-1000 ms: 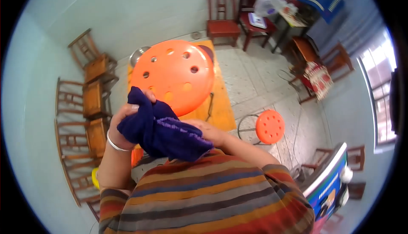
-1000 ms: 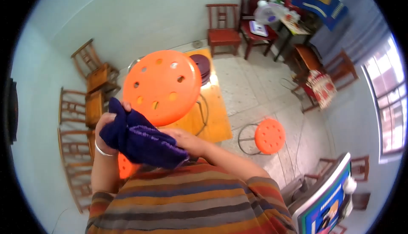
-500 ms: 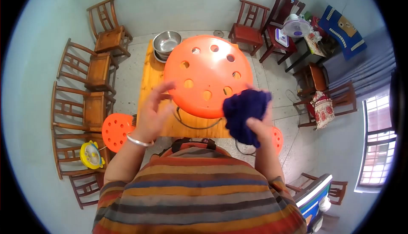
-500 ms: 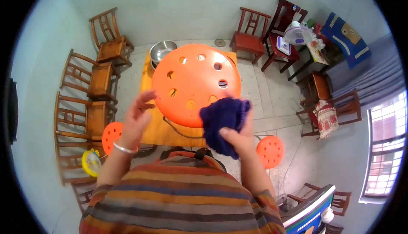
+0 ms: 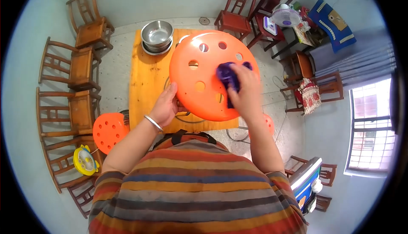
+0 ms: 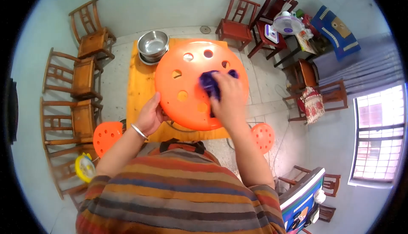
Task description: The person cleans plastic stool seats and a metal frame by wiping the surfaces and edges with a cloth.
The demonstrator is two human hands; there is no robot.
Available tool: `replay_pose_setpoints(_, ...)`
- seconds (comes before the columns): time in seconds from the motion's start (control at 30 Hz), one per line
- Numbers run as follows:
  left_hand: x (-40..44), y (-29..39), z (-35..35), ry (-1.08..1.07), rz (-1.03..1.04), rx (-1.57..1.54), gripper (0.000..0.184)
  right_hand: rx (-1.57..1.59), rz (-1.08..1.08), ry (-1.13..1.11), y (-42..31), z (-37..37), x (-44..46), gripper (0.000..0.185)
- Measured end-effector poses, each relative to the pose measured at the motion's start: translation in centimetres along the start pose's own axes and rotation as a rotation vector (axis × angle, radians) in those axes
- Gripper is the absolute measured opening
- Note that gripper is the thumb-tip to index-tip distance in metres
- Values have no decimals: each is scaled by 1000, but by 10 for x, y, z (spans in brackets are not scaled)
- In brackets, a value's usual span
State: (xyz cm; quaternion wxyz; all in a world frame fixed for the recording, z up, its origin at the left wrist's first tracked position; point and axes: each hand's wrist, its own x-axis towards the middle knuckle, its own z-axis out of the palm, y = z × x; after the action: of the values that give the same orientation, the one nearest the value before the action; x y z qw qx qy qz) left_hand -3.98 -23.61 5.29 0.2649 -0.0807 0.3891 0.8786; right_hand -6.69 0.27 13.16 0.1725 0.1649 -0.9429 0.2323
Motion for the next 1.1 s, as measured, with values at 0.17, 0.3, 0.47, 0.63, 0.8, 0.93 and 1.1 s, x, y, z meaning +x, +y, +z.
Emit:
replay_pose_setpoints(0.17, 7, 21, -24, -23, -51, 128, 40, 859, -300, -583, -89, 27, -26, 55)
replay_pose_setpoints(0.3, 12, 41, -38, 23, 27, 169, 36, 1078, 106, -557, -63, -3, -19, 56)
replay_pose_setpoints(0.47, 11, 31, -18, -27, 24, 24, 34, 702, 210, -46, 3, -30, 19, 53)
replay_pose_setpoints(0.63, 13, 22, -15, 4, 104, -3, 36, 47, -162, -4, -1, 20, 20, 55)
replay_pose_setpoints(0.8, 12, 19, -11, 107, 142, 28, 34, 133, -283, -182, -52, 26, 8, 52)
replay_pose_setpoints(0.93, 17, 8, -16, 106, 157, 68, 34, 2, -98, -23, 12, 22, 64, 47)
replay_pose_setpoints(1.1, 16, 10, -14, 49, 142, 23, 33, 41, -159, 30, 5, 40, 46, 52)
